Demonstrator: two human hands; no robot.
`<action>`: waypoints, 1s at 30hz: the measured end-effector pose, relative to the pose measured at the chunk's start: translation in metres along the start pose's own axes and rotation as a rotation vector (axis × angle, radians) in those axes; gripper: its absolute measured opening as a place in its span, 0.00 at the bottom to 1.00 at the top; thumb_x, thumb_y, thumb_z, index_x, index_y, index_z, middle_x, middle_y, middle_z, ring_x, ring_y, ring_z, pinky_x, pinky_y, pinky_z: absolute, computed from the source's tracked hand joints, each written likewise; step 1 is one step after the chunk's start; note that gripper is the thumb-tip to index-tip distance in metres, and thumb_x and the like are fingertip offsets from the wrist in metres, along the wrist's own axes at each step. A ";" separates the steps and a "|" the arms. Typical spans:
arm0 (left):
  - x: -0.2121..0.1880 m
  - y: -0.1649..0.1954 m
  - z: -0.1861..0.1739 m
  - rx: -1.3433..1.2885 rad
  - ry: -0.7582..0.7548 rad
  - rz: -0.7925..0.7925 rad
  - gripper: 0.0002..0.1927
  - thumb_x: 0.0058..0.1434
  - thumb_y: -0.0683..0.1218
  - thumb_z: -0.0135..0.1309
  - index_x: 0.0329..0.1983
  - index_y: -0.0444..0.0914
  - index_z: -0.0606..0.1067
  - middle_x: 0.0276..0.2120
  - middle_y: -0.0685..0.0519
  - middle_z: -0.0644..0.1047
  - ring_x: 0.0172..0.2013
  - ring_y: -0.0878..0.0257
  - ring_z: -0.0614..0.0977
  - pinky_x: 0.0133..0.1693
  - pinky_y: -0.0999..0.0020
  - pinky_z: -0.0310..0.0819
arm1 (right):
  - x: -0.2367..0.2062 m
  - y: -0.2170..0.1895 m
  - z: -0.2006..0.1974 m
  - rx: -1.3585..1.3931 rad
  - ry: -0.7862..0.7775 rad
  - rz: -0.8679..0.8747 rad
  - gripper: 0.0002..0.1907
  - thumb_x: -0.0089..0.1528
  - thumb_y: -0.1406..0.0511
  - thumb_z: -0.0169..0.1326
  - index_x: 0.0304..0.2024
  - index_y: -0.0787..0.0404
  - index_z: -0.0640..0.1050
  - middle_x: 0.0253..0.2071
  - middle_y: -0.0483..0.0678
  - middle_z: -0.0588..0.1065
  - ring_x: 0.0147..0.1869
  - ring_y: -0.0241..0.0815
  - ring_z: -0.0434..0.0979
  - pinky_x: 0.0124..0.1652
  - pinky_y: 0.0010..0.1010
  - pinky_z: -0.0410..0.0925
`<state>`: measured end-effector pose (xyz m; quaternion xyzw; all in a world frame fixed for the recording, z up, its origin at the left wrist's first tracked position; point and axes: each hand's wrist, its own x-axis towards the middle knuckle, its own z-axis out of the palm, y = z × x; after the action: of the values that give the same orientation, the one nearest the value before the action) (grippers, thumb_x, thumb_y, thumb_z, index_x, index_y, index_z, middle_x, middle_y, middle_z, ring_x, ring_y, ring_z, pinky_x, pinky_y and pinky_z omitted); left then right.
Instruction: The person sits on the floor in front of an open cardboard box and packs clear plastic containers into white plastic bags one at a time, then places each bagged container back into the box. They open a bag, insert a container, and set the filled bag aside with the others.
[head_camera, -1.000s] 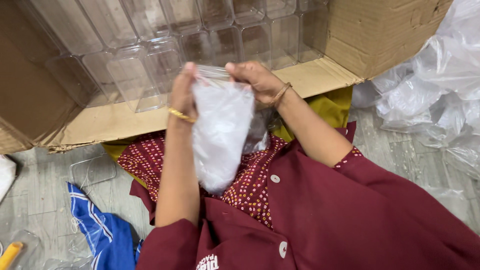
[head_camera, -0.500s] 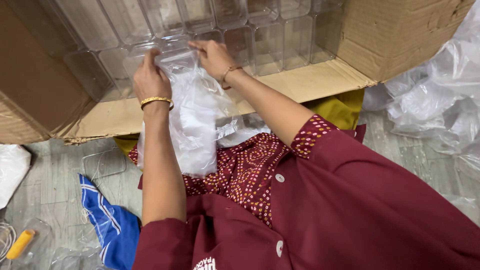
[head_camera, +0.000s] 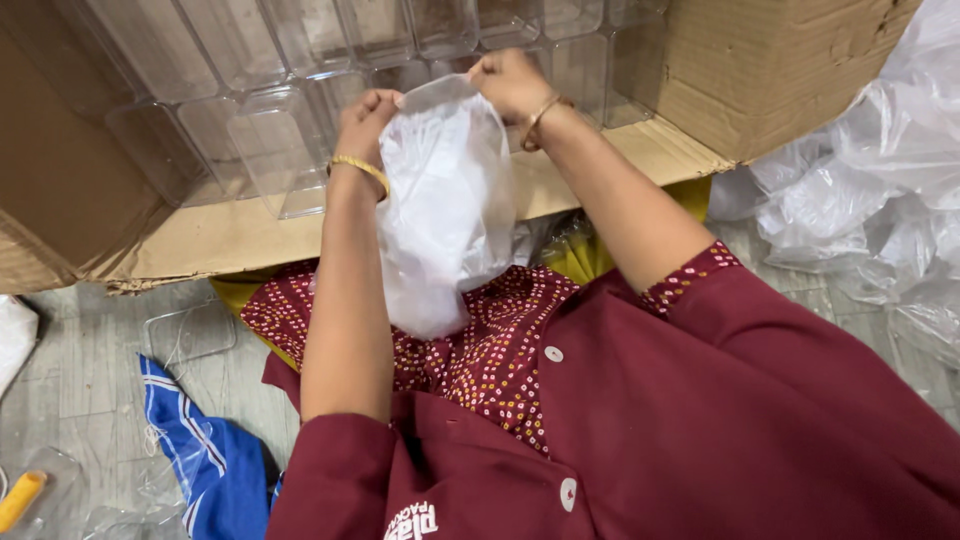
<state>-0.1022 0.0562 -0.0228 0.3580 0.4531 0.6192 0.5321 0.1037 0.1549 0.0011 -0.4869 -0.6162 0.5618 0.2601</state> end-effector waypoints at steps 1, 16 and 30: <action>0.003 -0.001 0.002 -0.088 0.011 -0.079 0.08 0.66 0.44 0.56 0.42 0.35 0.79 0.34 0.53 0.79 0.34 0.64 0.79 0.39 0.66 0.75 | 0.003 0.004 -0.001 0.097 -0.025 0.036 0.07 0.64 0.66 0.56 0.40 0.63 0.82 0.30 0.45 0.79 0.30 0.35 0.78 0.28 0.32 0.71; -0.027 -0.067 0.026 1.146 -0.207 0.145 0.21 0.64 0.49 0.54 0.57 0.35 0.78 0.54 0.37 0.80 0.53 0.47 0.82 0.54 0.58 0.75 | -0.076 0.053 -0.017 0.731 -0.209 0.078 0.21 0.62 0.59 0.61 0.53 0.65 0.77 0.47 0.49 0.76 0.47 0.40 0.78 0.43 0.31 0.74; -0.050 -0.040 0.047 0.642 -0.195 0.015 0.24 0.65 0.54 0.56 0.58 0.36 0.74 0.46 0.49 0.79 0.46 0.61 0.79 0.49 0.67 0.74 | -0.205 -0.018 -0.104 0.119 -0.004 -0.410 0.44 0.58 0.47 0.69 0.68 0.56 0.64 0.61 0.46 0.69 0.65 0.42 0.71 0.62 0.37 0.70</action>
<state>-0.0362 0.0161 -0.0432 0.5681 0.5693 0.4118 0.4284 0.2683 0.0198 0.0886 -0.3337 -0.6688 0.5334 0.3959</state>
